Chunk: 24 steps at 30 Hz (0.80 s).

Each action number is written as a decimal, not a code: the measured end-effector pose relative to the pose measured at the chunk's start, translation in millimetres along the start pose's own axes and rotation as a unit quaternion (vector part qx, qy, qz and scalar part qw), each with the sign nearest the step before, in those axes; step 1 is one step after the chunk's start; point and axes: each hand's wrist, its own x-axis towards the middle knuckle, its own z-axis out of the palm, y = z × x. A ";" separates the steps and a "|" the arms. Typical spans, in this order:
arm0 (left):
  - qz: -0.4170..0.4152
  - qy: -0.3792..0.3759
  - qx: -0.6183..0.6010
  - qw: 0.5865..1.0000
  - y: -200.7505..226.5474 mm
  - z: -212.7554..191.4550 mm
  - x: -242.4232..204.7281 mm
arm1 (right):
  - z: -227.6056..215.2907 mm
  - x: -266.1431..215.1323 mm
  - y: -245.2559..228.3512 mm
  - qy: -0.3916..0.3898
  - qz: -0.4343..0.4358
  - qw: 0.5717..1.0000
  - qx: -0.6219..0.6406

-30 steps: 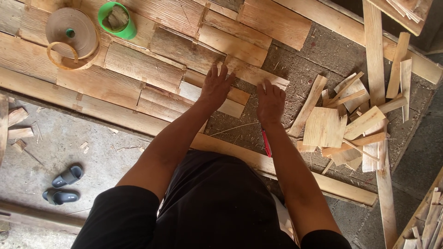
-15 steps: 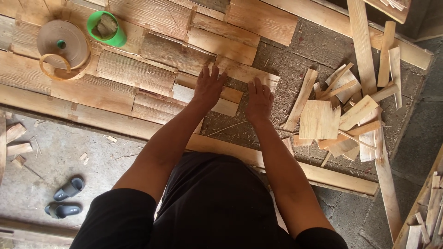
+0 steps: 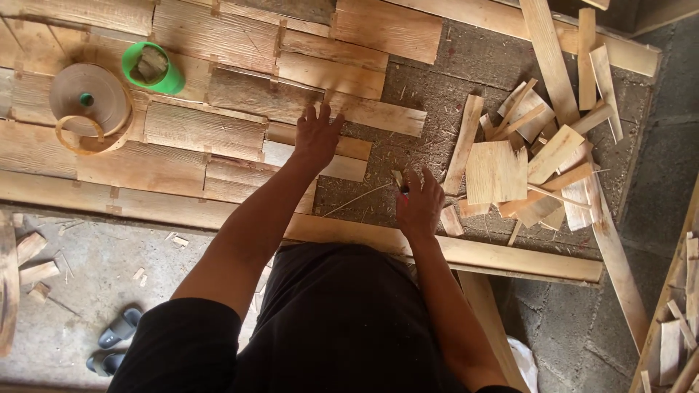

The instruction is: Assemble and trim small wooden shingles onto a flat surface to create a textured wood panel.

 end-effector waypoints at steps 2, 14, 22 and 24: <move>0.002 -0.021 0.008 1.000 -5.4 12.0 7.8 | -2.6 -15.3 9.2 0.000 0.016 1.000 0.006; 0.054 -0.072 0.047 0.995 -0.2 -23.0 11.4 | 26.9 -55.4 44.2 -0.009 0.113 0.993 0.020; 0.129 -0.050 0.156 0.978 -11.8 -5.4 23.8 | 17.5 -52.9 29.9 -0.001 0.143 0.989 0.025; 0.161 -0.026 0.179 0.970 -13.9 -6.2 24.0 | 21.7 -52.3 30.5 -0.001 0.150 0.988 0.031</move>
